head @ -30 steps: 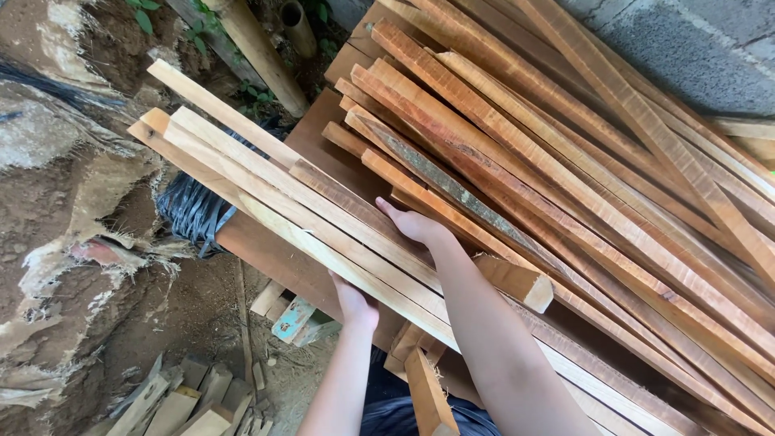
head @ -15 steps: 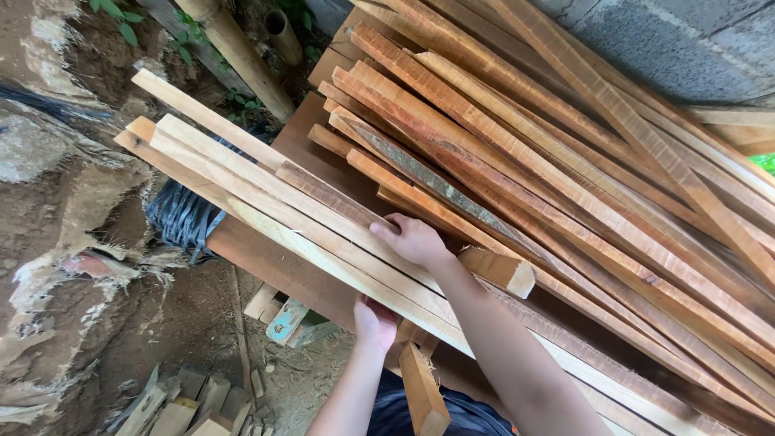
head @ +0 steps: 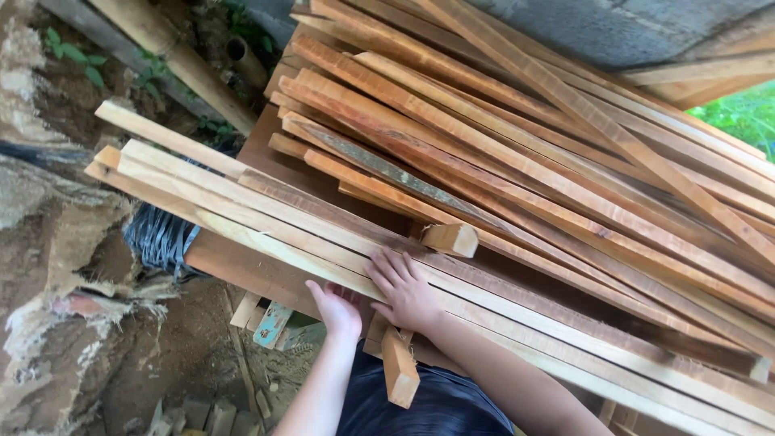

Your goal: The person aligns several long wooden planks on a wooden workbench and secures them into a bundle using a black strap. The person wraps the strap around the planks and ties it to hold the wood together.

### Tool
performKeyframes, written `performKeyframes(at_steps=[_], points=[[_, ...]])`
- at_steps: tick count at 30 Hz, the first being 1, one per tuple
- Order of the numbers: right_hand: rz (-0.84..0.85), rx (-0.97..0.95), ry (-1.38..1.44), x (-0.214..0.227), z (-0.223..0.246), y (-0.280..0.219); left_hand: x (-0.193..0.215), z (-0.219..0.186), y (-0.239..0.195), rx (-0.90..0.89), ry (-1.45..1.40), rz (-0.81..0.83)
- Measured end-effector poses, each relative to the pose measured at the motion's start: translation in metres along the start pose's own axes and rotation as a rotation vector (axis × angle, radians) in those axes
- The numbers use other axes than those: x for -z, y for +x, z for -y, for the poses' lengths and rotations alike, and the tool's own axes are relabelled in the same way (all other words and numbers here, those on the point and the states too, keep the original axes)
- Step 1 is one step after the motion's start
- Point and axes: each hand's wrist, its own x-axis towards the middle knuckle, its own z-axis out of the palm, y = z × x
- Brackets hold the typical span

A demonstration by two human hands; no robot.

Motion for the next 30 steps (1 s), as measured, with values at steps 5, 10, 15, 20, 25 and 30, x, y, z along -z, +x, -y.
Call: performKeyframes(at_steps=[5,10,15,20,25,30], points=[[-0.202,-0.078,0.245,0.005,-0.001,-0.050,-0.019,-0.008,-0.033,-0.117,0.213,0.071],[-0.506,-0.155,0.449,0.000,-0.004,-0.118,-0.005,-0.002,-0.008,-0.192,0.357,0.063],[-0.453,-0.475,0.501,0.012,0.011,-0.179,-0.007,0.001,-0.022,-0.191,0.379,0.180],[-0.250,-1.214,1.077,-0.038,0.008,-0.220,-0.010,0.002,-0.026,-0.205,0.431,0.185],[-0.665,-1.475,1.910,-0.027,0.009,-0.213,-0.010,-0.002,-0.023,-0.163,0.431,0.179],[-1.535,-1.678,2.146,0.042,-0.005,-0.175,-0.008,0.004,-0.009,-0.167,0.362,0.094]])
